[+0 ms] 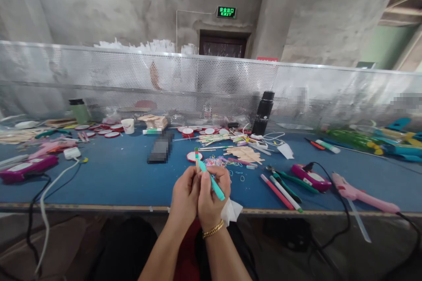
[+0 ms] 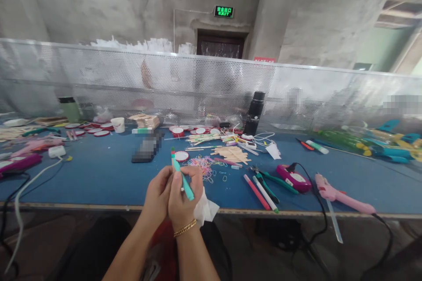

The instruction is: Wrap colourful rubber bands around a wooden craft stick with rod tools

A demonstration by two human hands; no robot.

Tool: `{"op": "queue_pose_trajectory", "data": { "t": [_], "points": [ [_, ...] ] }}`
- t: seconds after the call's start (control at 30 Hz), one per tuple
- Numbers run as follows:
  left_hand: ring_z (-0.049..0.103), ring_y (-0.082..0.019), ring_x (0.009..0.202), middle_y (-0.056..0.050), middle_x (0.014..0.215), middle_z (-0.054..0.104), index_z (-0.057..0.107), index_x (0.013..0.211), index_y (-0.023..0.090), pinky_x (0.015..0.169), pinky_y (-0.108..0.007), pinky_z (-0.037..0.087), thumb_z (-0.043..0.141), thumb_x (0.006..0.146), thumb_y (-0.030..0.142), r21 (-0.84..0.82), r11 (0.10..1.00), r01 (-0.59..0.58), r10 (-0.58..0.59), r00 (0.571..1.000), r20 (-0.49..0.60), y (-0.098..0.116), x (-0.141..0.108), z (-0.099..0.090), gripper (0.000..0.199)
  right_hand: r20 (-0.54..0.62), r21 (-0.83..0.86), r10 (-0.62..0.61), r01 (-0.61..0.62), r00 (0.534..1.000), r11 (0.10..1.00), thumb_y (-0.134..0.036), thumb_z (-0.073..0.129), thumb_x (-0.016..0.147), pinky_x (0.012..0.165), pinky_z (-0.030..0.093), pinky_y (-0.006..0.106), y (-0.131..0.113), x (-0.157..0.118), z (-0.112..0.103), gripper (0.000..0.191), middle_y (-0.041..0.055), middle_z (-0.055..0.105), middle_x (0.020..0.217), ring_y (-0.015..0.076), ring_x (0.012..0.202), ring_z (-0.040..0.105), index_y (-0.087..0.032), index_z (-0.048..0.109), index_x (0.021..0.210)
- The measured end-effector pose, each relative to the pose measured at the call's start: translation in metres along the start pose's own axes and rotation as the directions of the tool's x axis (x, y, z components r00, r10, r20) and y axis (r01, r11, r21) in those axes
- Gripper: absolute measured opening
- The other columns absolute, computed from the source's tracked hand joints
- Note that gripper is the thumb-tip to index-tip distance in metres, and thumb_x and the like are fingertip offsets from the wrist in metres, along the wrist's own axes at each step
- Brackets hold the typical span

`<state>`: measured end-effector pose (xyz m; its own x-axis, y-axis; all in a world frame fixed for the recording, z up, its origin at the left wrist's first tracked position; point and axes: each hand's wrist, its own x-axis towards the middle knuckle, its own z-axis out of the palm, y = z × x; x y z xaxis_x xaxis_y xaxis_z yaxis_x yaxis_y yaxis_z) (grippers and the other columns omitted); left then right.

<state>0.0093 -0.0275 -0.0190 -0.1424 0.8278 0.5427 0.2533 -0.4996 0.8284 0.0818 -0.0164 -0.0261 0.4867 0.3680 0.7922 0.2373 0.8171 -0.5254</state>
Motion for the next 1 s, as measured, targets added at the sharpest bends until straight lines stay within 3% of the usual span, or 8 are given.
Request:
{"op": "queue_pose_trajectory", "data": {
  "t": [0.2, 0.4, 0.6, 0.83, 1.0],
  "points": [
    [0.053, -0.015, 0.065, 0.001, 0.071, 0.061, 0.062, 0.081, 0.020, 0.061, -0.025, 0.043, 0.055, 0.097, 0.044, 0.023, 1.000, -0.010, 0.010, 1.000, -0.003, 0.0006, 0.0010, 0.0002, 0.029, -0.046, 0.007, 0.025, -0.025, 0.999, 1.000, -0.027, 0.058, 0.101, 0.074, 0.052, 0.030, 0.0000, 0.0003, 0.0004, 0.008, -0.0011, 0.063, 0.087, 0.0146, 0.078, 0.063, -0.023, 0.061, 0.095],
    [0.052, -0.015, 0.065, 0.002, 0.070, 0.060, 0.060, 0.079, 0.020, 0.061, -0.024, 0.042, 0.056, 0.096, 0.045, 0.020, 1.000, -0.015, 0.015, 1.000, -0.005, 0.0001, 0.0008, -0.0002, 0.031, 0.009, 0.016, 0.009, -0.009, 1.000, 1.000, -0.027, 0.058, 0.100, 0.074, 0.052, 0.030, -0.0010, 0.0007, 0.0003, 0.008, -0.0007, 0.064, 0.086, 0.0150, 0.079, 0.063, -0.023, 0.062, 0.094],
    [0.052, -0.014, 0.063, 0.002, 0.069, 0.060, 0.060, 0.078, 0.020, 0.060, -0.024, 0.042, 0.054, 0.096, 0.045, 0.041, 0.999, -0.015, 0.016, 1.000, -0.011, 0.0040, 0.0005, -0.0007, 0.031, -0.046, 0.025, 0.011, -0.010, 0.999, 1.000, -0.024, 0.058, 0.100, 0.074, 0.052, 0.029, -0.0015, 0.0011, 0.0008, 0.005, -0.0015, 0.063, 0.087, 0.0139, 0.079, 0.063, -0.023, 0.061, 0.096],
    [0.053, -0.015, 0.066, 0.002, 0.071, 0.061, 0.061, 0.080, 0.020, 0.062, -0.025, 0.043, 0.056, 0.095, 0.046, 0.002, 1.000, -0.013, 0.013, 1.000, 0.000, 0.0014, 0.0003, 0.0001, 0.030, 0.009, 0.030, -0.004, 0.003, 1.000, 1.000, -0.024, 0.059, 0.099, 0.073, 0.052, 0.029, -0.0011, 0.0011, -0.0003, 0.006, -0.0020, 0.063, 0.085, 0.0142, 0.077, 0.062, -0.023, 0.062, 0.094],
    [0.052, -0.014, 0.063, 0.002, 0.069, 0.060, 0.060, 0.079, 0.021, 0.060, -0.024, 0.042, 0.055, 0.096, 0.044, 0.022, 1.000, -0.011, 0.011, 1.000, -0.008, 0.0017, 0.0009, 0.0003, 0.030, -0.045, 0.005, 0.023, -0.023, 0.999, 1.000, -0.024, 0.058, 0.100, 0.075, 0.052, 0.029, -0.0010, 0.0004, 0.0008, 0.006, -0.0014, 0.063, 0.087, 0.0144, 0.079, 0.063, -0.023, 0.061, 0.095]
  ]
}}
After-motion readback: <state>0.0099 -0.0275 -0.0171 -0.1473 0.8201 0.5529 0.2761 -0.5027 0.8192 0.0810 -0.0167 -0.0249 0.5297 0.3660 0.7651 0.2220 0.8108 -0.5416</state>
